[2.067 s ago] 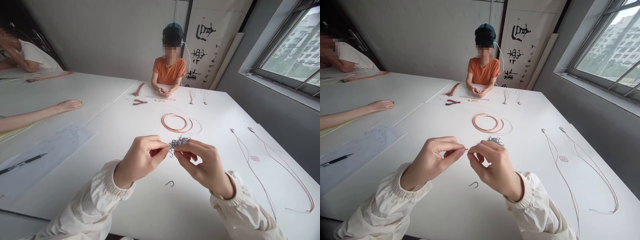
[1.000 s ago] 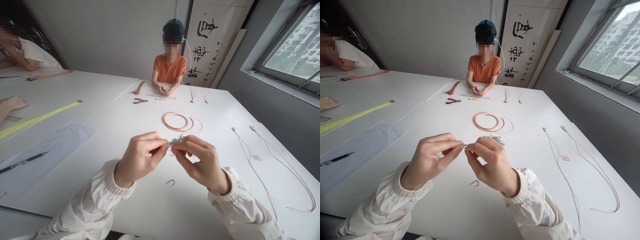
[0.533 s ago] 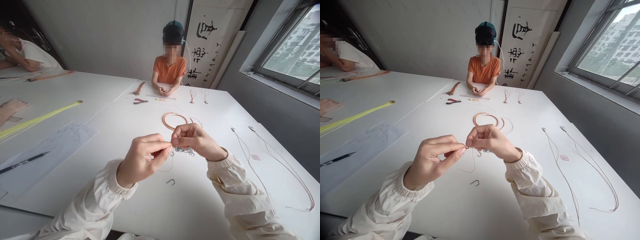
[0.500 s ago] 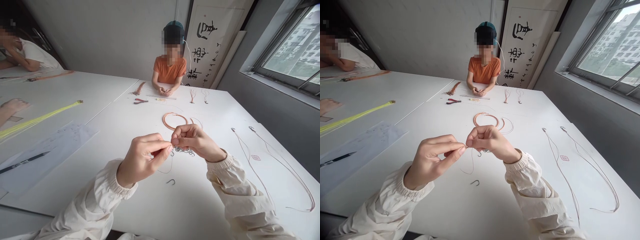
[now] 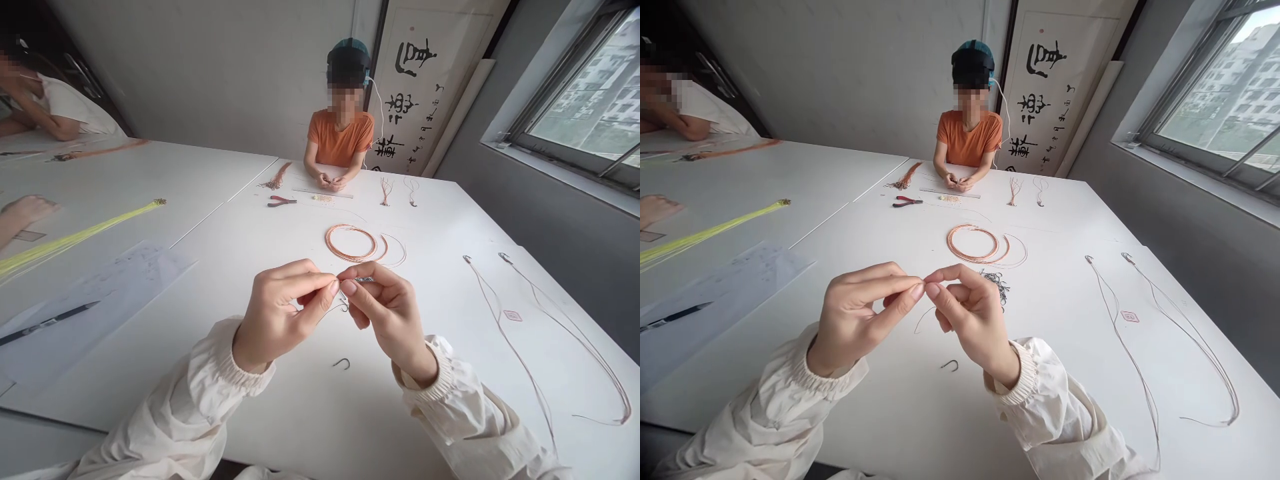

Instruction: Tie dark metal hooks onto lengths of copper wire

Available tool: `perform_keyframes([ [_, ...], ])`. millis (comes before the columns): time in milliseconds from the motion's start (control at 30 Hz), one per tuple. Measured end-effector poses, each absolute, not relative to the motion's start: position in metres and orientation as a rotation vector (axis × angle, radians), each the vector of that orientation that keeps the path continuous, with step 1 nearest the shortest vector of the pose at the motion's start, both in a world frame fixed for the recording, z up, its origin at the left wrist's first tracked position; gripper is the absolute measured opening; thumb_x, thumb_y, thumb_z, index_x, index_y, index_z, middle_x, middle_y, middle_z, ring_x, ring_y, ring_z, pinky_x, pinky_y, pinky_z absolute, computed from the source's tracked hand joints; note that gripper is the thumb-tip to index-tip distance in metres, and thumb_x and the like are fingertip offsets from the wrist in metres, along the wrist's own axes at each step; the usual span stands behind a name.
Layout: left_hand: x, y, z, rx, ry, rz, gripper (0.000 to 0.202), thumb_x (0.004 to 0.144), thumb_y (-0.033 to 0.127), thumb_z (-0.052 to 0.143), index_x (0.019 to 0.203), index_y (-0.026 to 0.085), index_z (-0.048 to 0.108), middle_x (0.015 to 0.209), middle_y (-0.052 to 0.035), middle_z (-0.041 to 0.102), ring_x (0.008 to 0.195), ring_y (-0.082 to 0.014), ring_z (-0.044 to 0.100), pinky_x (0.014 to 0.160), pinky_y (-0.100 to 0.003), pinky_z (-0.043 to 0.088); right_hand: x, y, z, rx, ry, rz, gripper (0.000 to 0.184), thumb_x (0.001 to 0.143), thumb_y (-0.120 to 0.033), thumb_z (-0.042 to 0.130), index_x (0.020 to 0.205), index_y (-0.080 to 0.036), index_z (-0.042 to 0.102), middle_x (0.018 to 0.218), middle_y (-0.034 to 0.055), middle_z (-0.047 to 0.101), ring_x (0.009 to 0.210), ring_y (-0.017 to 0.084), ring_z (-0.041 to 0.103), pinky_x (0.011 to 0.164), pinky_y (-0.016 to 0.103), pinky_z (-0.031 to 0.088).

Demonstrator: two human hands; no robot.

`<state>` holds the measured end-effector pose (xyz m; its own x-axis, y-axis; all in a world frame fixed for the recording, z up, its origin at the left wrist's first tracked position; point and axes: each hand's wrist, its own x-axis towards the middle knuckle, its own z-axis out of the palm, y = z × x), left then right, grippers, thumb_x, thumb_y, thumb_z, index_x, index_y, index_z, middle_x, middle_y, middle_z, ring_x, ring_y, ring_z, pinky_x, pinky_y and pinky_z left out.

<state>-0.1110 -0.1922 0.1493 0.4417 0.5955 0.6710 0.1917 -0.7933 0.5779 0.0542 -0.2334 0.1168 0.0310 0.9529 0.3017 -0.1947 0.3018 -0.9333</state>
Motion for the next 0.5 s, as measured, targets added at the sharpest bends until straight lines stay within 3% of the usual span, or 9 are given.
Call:
perform_keyframes([
  [167, -0.113, -0.191, 0.152, 2.141, 0.648, 1.181, 0.015, 0.087, 0.012, 0.064, 0.077, 0.015, 0.074, 0.064, -0.0008, 0.059, 0.058, -0.0092, 0.049, 0.055, -0.023, 0.043, 0.057, -0.233, 0.12, -0.874, -1.306, 0.855, 0.01, 0.09, -0.027, 0.065, 0.088, -0.018, 0.069, 0.055, -0.0029, 0.056, 0.044, 0.008, 0.044, 0.043, 0.024, 0.035],
  [367, -0.119, -0.185, 0.159, 1.779, 0.537, 0.854, 0.025, 0.091, 0.017, 0.053, 0.087, 0.011, 0.077, 0.074, -0.0075, 0.068, 0.058, -0.0114, 0.055, 0.054, -0.025, 0.049, 0.065, -0.236, 0.122, -0.832, -1.404, 0.855, 0.009, 0.092, -0.024, 0.063, 0.09, -0.019, 0.069, 0.063, 0.0, 0.062, 0.046, 0.009, 0.045, 0.043, 0.025, 0.037],
  [500, -0.118, -0.186, 0.161, 1.771, 0.537, 0.841, 0.028, 0.091, 0.019, 0.055, 0.075, 0.012, 0.075, 0.067, -0.0072, 0.066, 0.057, -0.0127, 0.057, 0.052, -0.025, 0.049, 0.07, -0.236, 0.125, -0.837, -1.46, 0.854, 0.009, 0.092, -0.025, 0.063, 0.09, -0.018, 0.069, 0.067, 0.0019, 0.065, 0.047, 0.009, 0.046, 0.043, 0.026, 0.039],
])
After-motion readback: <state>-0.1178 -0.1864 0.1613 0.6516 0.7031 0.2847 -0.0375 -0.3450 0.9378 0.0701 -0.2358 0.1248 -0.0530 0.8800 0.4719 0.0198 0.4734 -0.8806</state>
